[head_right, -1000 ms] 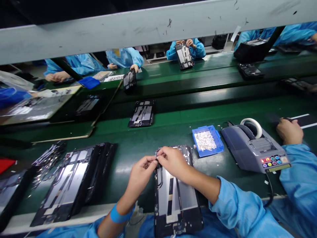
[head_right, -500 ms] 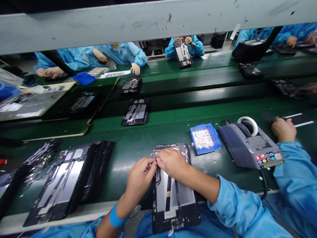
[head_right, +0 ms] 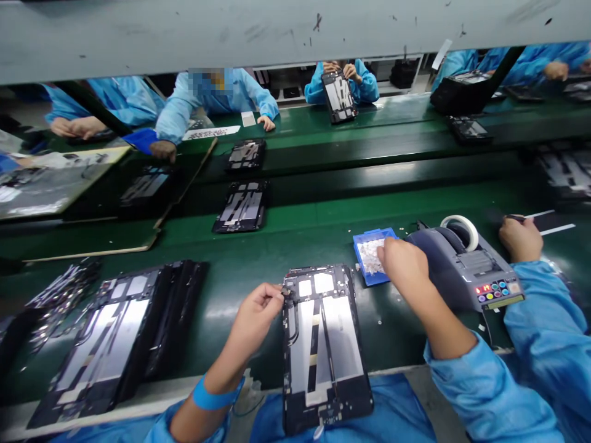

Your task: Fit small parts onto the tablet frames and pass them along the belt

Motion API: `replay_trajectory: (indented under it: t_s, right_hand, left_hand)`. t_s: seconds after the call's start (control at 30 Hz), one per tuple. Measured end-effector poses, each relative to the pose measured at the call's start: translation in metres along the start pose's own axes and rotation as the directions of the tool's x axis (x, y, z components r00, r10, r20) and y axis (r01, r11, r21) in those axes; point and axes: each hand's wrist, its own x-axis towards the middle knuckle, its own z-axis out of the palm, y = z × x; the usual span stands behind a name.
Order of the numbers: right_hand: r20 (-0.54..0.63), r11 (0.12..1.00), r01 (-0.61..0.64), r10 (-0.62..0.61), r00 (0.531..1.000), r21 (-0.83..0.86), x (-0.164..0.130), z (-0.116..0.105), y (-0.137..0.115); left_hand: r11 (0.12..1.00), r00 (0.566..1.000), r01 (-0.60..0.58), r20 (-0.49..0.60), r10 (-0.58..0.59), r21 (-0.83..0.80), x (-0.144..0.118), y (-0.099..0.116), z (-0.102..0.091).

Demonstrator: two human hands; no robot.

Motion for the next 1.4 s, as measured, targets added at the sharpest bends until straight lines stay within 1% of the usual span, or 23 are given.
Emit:
replay_trajectory:
  t_s: [0.03, 0.1, 0.17, 0.2, 0.27, 0.33, 0.4, 0.47, 0.63, 0.77, 0.83, 0.9, 0.93, 1.0, 1.03, 1.07, 1.1, 1.13, 1.17, 1.2, 1.27, 1.33, 1.4]
  right_hand:
    - [-0.003, 0.999, 0.037, -0.037, 0.999, 0.016, -0.002, 0.001, 0.004]
    - [-0.048, 0.957, 0.225, -0.22, 0.974, 0.182, -0.015, 0.006, -0.008]
    - [-0.126, 0.816, 0.438, -0.424, 0.897, 0.377, -0.034, 0.015, -0.041]
    - [-0.158, 0.744, 0.51, -0.494, 0.855, 0.432, -0.042, 0.02, -0.06]
    - [-0.208, 0.654, 0.593, -0.57, 0.795, 0.47, -0.055, 0.029, -0.096]
    - [-0.226, 0.635, 0.622, -0.593, 0.773, 0.459, -0.06, 0.035, -0.119]
    - [-0.216, 0.651, 0.62, -0.593, 0.776, 0.439, -0.059, 0.039, -0.129]
    - [-0.208, 0.669, 0.619, -0.592, 0.779, 0.412, -0.057, 0.04, -0.13]
    - [-0.257, 0.718, 0.628, -0.573, 0.779, 0.301, -0.059, 0.04, -0.133]
    - [-0.218, 0.73, 0.6, -0.56, 0.8, 0.327, -0.057, 0.039, -0.143]
    - [-0.181, 0.732, 0.58, -0.555, 0.812, 0.357, -0.048, 0.033, -0.138]
    - [-0.158, 0.762, 0.522, -0.503, 0.85, 0.382, -0.035, 0.023, -0.118]
    - [-0.148, 0.795, 0.471, -0.451, 0.88, 0.381, -0.028, 0.017, -0.102]
    - [-0.111, 0.891, 0.31, -0.289, 0.951, 0.331, -0.014, 0.004, -0.064]
    - [-0.078, 0.947, 0.187, -0.172, 0.982, 0.263, -0.009, -0.002, -0.046]
    - [-0.036, 0.979, 0.075, -0.07, 0.997, 0.191, -0.007, -0.007, -0.032]
    - [-0.005, 0.987, 0.024, -0.024, 1.0, 0.156, -0.006, -0.011, -0.022]
    - [0.023, 0.985, 0.025, -0.029, 0.999, 0.169, -0.009, -0.015, -0.019]
    - [0.048, 0.97, 0.077, -0.091, 0.995, 0.231, -0.013, -0.016, -0.023]
    - [0.066, 0.933, 0.155, -0.186, 0.98, 0.325, -0.019, -0.017, -0.032]
    - [0.088, 0.823, 0.259, -0.348, 0.933, 0.506, -0.029, -0.016, -0.063]
    - [0.139, 0.766, 0.261, -0.413, 0.9, 0.587, -0.033, -0.013, -0.099]
    - [0.195, 0.775, 0.243, -0.424, 0.884, 0.584, -0.03, -0.008, -0.126]
  left_hand:
    - [1.0, 1.0, 0.016, 0.002, -0.016, -0.013, 0.001, -0.001, 0.0]
    - [0.999, 0.999, 0.037, -0.003, -0.037, -0.03, 0.002, -0.003, 0.001]
    - [0.999, 0.999, 0.043, -0.008, -0.043, -0.033, 0.001, -0.003, 0.003]
    - [0.999, 0.999, 0.038, -0.011, -0.039, -0.028, 0.001, -0.002, 0.004]
    - [1.0, 1.0, 0.018, -0.019, -0.018, -0.016, -0.001, -0.001, 0.005]
    - [1.0, 1.0, -0.012, -0.029, 0.011, -0.006, -0.002, 0.0, 0.006]
    - [0.999, 0.998, -0.042, -0.04, 0.042, 0.014, -0.004, 0.001, 0.006]
    - [0.996, 0.996, -0.066, -0.055, 0.069, 0.054, -0.007, 0.0, 0.007]
    - [0.984, 0.993, -0.093, -0.063, 0.103, 0.153, -0.011, 0.001, 0.007]
    - [0.986, 0.996, -0.081, -0.033, 0.086, 0.143, -0.012, 0.004, 0.006]
    - [0.991, 0.998, -0.055, -0.024, 0.058, 0.121, -0.011, 0.005, 0.005]
    - [0.996, 1.0, -0.016, -0.02, 0.018, 0.089, -0.009, 0.005, 0.005]
    - [0.998, 1.0, 0.003, -0.018, -0.002, 0.067, -0.008, 0.004, 0.005]
    - [0.999, 0.999, 0.034, -0.006, -0.033, 0.023, -0.006, 0.005, 0.004]
    - [0.999, 0.999, 0.045, 0.005, -0.045, 0.006, -0.006, 0.005, 0.003]
    - [0.999, 0.999, 0.051, 0.016, -0.051, -0.003, -0.005, 0.006, 0.002]
    - [0.999, 0.998, 0.053, 0.029, -0.053, -0.001, -0.005, 0.007, 0.0]
    - [0.999, 0.998, 0.051, 0.042, -0.051, 0.012, -0.006, 0.009, -0.002]
    - [0.998, 0.998, 0.042, 0.051, -0.043, 0.036, -0.006, 0.01, -0.005]
    - [0.997, 0.998, 0.026, 0.052, -0.029, 0.067, -0.007, 0.011, -0.009]
    - [0.99, 1.0, -0.015, 0.019, 0.013, 0.143, -0.007, 0.01, -0.017]
    - [0.972, 0.997, -0.061, -0.04, 0.072, 0.227, -0.007, 0.006, -0.026]
    - [0.942, 0.987, -0.117, -0.068, 0.146, 0.316, -0.007, 0.0, -0.033]
